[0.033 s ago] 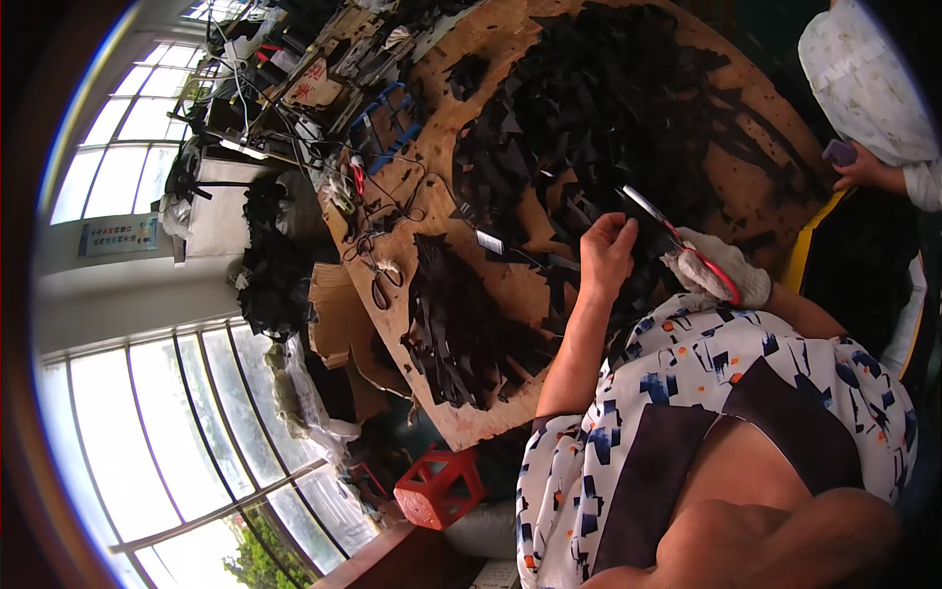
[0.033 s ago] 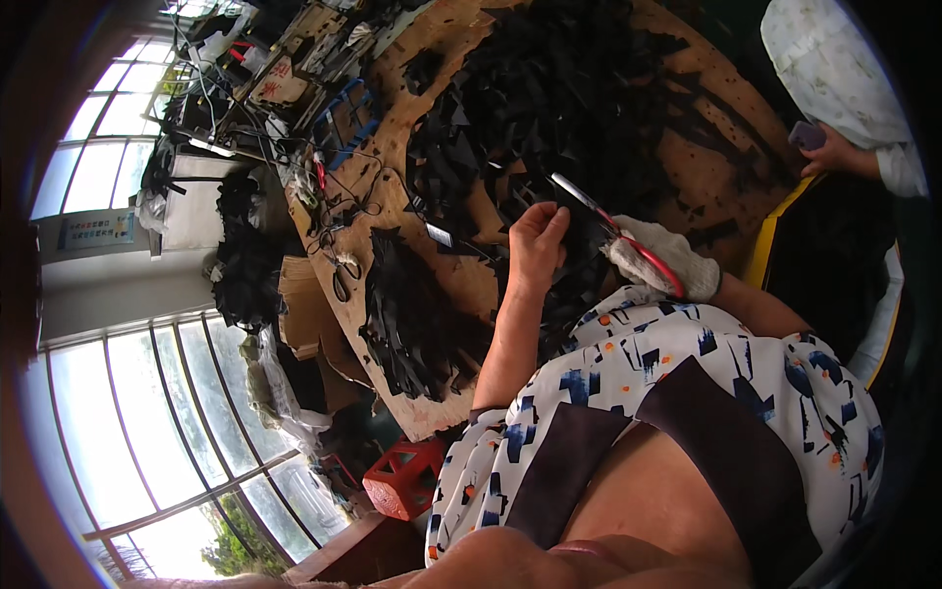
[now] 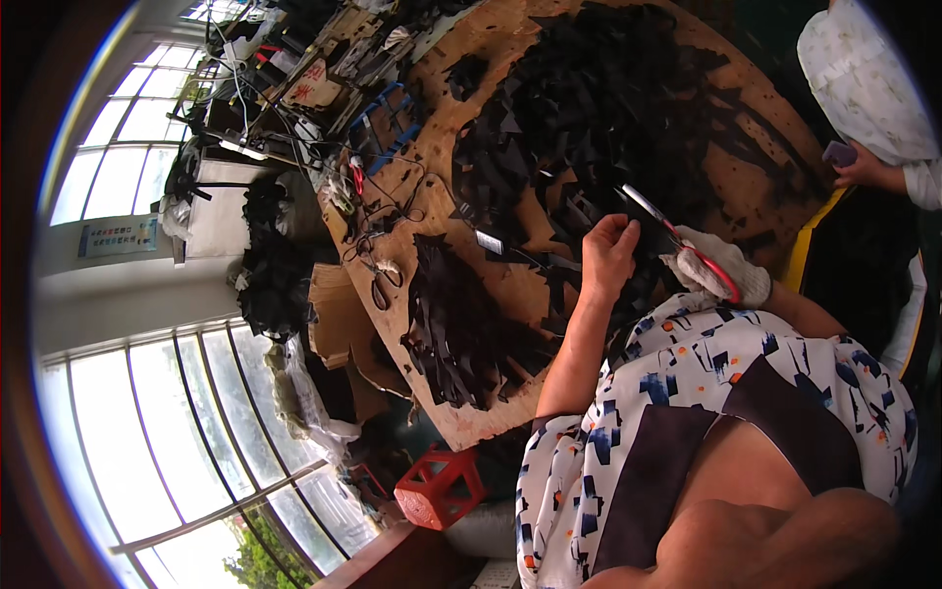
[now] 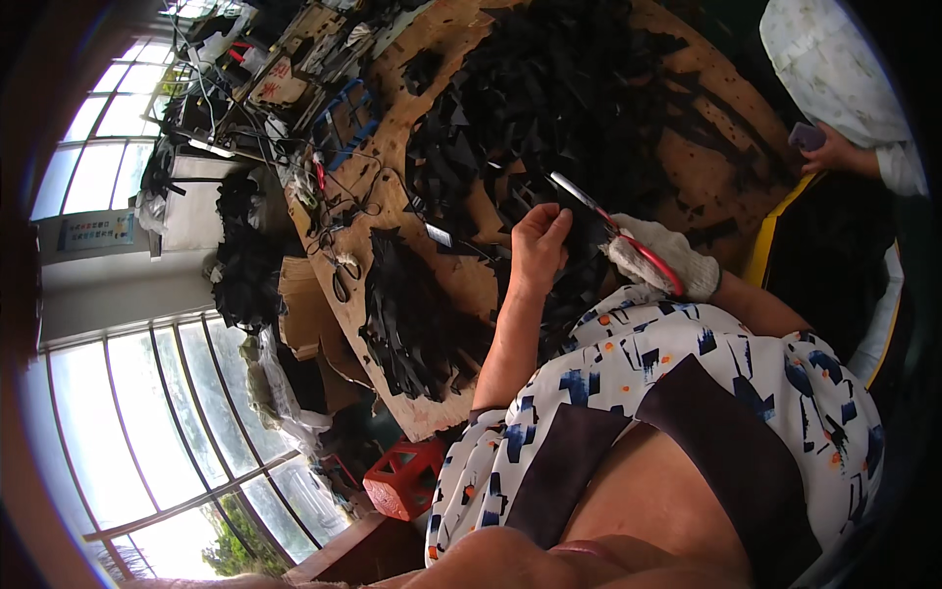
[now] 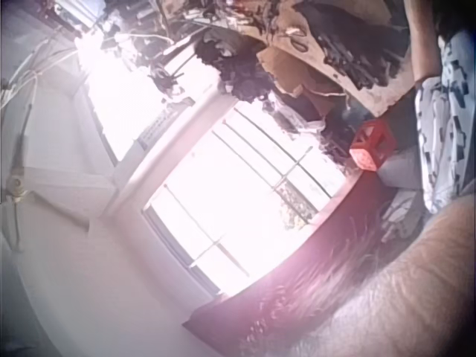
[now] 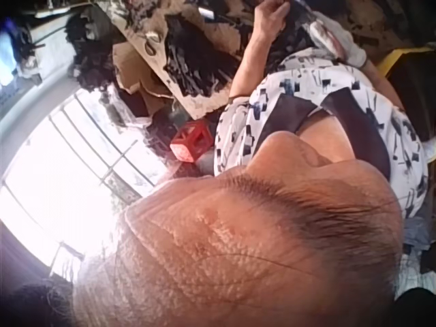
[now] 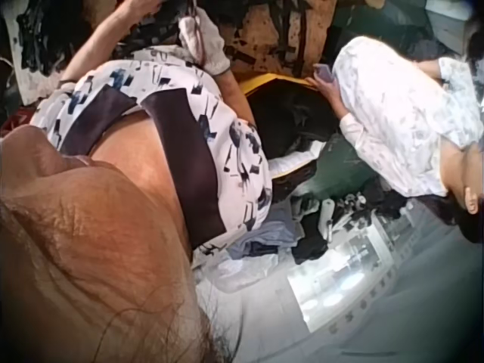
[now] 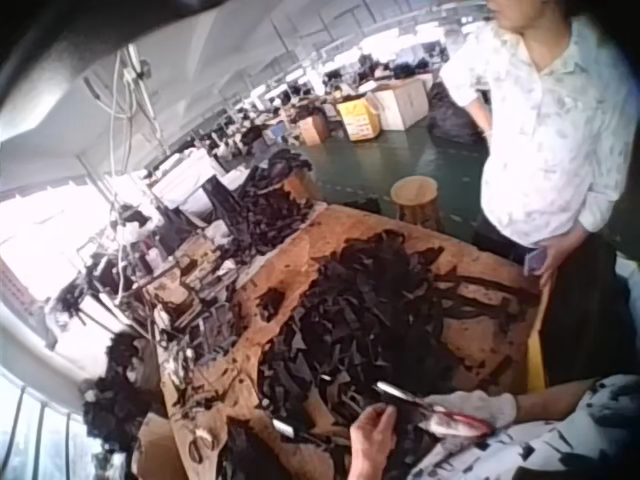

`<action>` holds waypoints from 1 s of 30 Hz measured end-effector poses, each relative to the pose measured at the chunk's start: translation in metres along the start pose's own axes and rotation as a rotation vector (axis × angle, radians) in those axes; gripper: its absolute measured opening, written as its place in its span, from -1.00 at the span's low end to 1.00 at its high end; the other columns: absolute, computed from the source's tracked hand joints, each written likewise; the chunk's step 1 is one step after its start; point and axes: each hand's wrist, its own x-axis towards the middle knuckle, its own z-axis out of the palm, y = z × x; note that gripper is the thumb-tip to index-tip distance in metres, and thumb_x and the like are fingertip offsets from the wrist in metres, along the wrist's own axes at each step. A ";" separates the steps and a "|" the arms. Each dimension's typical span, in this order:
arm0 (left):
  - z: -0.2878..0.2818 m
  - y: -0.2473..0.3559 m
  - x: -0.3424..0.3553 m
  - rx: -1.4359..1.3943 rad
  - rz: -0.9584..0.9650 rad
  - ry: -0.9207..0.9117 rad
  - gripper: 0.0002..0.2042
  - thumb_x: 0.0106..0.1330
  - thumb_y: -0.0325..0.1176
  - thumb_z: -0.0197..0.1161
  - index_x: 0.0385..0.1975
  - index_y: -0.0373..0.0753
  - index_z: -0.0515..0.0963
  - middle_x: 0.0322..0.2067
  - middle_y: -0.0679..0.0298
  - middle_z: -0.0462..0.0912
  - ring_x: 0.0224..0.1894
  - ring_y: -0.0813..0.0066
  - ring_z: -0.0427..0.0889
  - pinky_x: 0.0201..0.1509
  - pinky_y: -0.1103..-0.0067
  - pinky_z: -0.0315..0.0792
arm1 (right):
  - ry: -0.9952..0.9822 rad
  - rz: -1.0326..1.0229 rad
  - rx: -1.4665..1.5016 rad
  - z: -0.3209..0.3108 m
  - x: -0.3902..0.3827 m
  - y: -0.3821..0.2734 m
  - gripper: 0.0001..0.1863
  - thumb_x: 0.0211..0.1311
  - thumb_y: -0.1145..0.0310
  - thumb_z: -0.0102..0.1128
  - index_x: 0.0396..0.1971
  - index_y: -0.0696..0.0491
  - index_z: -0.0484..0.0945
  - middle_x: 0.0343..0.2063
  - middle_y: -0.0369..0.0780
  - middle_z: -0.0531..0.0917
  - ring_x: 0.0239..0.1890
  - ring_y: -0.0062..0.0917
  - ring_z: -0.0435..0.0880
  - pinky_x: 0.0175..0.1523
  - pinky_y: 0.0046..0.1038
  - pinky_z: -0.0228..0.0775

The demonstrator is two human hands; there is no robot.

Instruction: The person picks up and moves black leather straps from a pile on a wooden table, using one hand while holding a tool in the other.

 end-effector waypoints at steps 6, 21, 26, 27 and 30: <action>-0.009 -0.011 0.003 -0.013 0.006 -0.013 -0.84 0.20 -0.35 0.16 -0.35 -0.33 0.47 -0.65 0.46 0.39 -0.73 0.79 0.23 -0.73 0.75 0.11 | 0.088 -0.092 -0.003 0.007 -0.001 0.000 -0.66 0.28 0.12 -0.08 -0.15 0.08 0.34 -0.61 -0.37 0.44 -0.66 -0.76 0.40 -0.58 -0.70 0.26; -0.101 0.100 -0.113 -0.555 1.048 0.019 -0.84 0.11 -0.35 -0.03 -0.42 -0.31 0.34 -0.55 0.25 0.32 -0.52 0.52 0.27 -0.50 0.62 0.15 | -0.345 0.225 1.546 -0.011 0.024 0.035 -0.68 0.28 0.14 -0.19 -0.24 0.10 0.36 -0.60 -0.24 0.59 -0.64 -0.50 0.64 -0.70 -0.53 0.52; -0.105 0.057 -0.085 0.103 0.780 0.990 -0.90 0.10 -0.46 0.12 -0.60 -0.30 0.40 -0.64 0.29 0.34 -0.54 0.61 0.32 -0.46 0.68 0.22 | -0.226 0.255 1.440 -0.010 0.016 0.044 -0.69 0.27 0.12 -0.15 -0.23 0.08 0.35 -0.63 -0.25 0.57 -0.68 -0.54 0.62 -0.71 -0.57 0.50; -0.102 0.057 -0.071 0.629 0.784 0.932 -0.95 0.08 -0.54 0.13 -0.55 -0.36 0.43 -0.64 0.29 0.37 -0.58 0.57 0.31 -0.48 0.63 0.31 | -0.174 0.293 1.446 -0.008 0.018 0.042 -0.69 0.27 0.12 -0.14 -0.22 0.07 0.35 -0.62 -0.26 0.57 -0.70 -0.57 0.60 -0.71 -0.58 0.50; -0.093 0.012 -0.034 0.842 0.393 0.612 -0.90 0.13 -0.40 0.14 -0.41 -0.26 0.50 -0.46 0.14 0.55 -0.41 0.33 0.55 -0.32 0.49 0.40 | -0.111 0.244 1.213 -0.003 0.017 0.035 -0.68 0.26 0.10 -0.11 -0.21 0.06 0.34 -0.61 -0.31 0.53 -0.75 -0.68 0.53 -0.73 -0.68 0.43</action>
